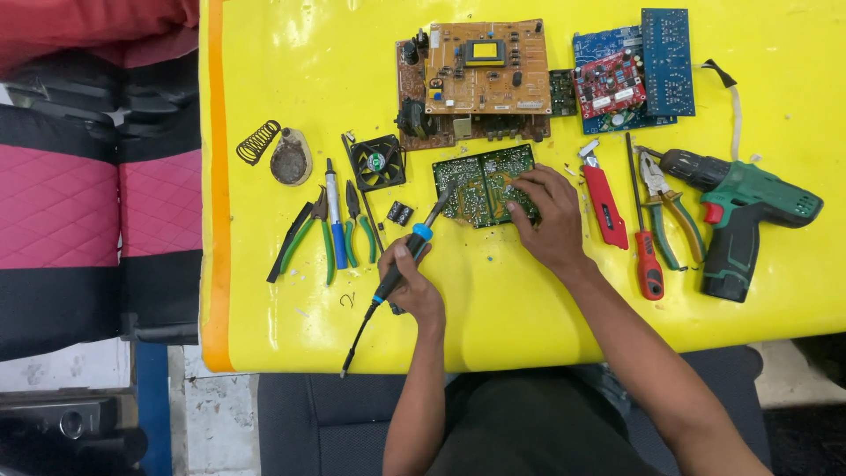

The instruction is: The person flips a circuit board and uses a soldering iron to apply solder to several points on the board. The person also uses a blue marker to mark spots on the board while soldering.

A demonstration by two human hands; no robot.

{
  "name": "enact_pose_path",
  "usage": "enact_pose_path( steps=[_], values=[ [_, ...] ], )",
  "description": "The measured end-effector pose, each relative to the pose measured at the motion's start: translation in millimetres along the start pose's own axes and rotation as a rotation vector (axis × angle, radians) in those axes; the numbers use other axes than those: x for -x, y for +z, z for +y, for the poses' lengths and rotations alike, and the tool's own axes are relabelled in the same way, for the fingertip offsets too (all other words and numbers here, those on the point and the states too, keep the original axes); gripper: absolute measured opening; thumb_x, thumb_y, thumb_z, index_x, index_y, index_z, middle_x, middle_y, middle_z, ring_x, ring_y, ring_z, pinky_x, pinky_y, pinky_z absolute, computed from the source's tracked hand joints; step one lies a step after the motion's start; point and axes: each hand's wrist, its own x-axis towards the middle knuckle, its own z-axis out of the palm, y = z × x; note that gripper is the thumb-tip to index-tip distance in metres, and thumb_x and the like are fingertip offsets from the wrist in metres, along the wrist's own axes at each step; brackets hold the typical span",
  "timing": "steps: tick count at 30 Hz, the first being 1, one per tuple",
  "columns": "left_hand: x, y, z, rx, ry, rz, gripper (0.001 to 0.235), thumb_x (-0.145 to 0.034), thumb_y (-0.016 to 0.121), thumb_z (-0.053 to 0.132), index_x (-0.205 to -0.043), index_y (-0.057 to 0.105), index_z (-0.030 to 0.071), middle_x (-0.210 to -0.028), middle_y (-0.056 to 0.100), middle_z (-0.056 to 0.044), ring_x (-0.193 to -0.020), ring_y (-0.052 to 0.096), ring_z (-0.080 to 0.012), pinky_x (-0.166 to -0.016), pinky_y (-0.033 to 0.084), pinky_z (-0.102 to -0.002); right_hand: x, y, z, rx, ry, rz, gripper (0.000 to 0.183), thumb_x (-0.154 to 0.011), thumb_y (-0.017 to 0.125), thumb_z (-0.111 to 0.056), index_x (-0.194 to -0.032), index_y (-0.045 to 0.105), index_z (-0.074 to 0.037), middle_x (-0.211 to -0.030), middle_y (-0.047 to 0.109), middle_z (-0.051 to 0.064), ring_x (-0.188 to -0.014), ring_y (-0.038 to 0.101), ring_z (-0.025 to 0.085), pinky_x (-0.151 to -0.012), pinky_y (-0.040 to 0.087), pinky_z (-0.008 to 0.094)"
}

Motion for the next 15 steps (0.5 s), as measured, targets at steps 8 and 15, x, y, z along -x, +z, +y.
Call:
enact_pose_path(
  steps=[8,15],
  values=[
    [-15.4,-4.6,-13.7,0.071,0.095,0.155,0.022,-0.108,0.057,0.020,-0.096,0.061,0.002,-0.092,0.063,-0.012,-0.083,0.069,-0.0216,-0.071,0.066,-0.035,-0.4,1.4,2.0,-0.010,-0.014,-0.002,0.026,-0.101,0.073,-0.015,-0.126,0.071,-0.007,-0.126,0.061,0.011,-0.138,0.052,0.039,-0.114,0.041,0.056],
    [-7.7,30.3,16.0,0.025,-0.017,0.236,0.028,-0.112,0.050,0.032,-0.102,0.058,0.007,-0.094,0.063,-0.008,-0.081,0.068,-0.0169,-0.068,0.066,-0.034,0.4,1.1,3.3,0.005,-0.026,-0.001,0.025,-0.101,0.073,-0.014,-0.125,0.072,-0.007,-0.125,0.061,0.011,-0.137,0.054,0.039,-0.113,0.042,0.055]
  ],
)
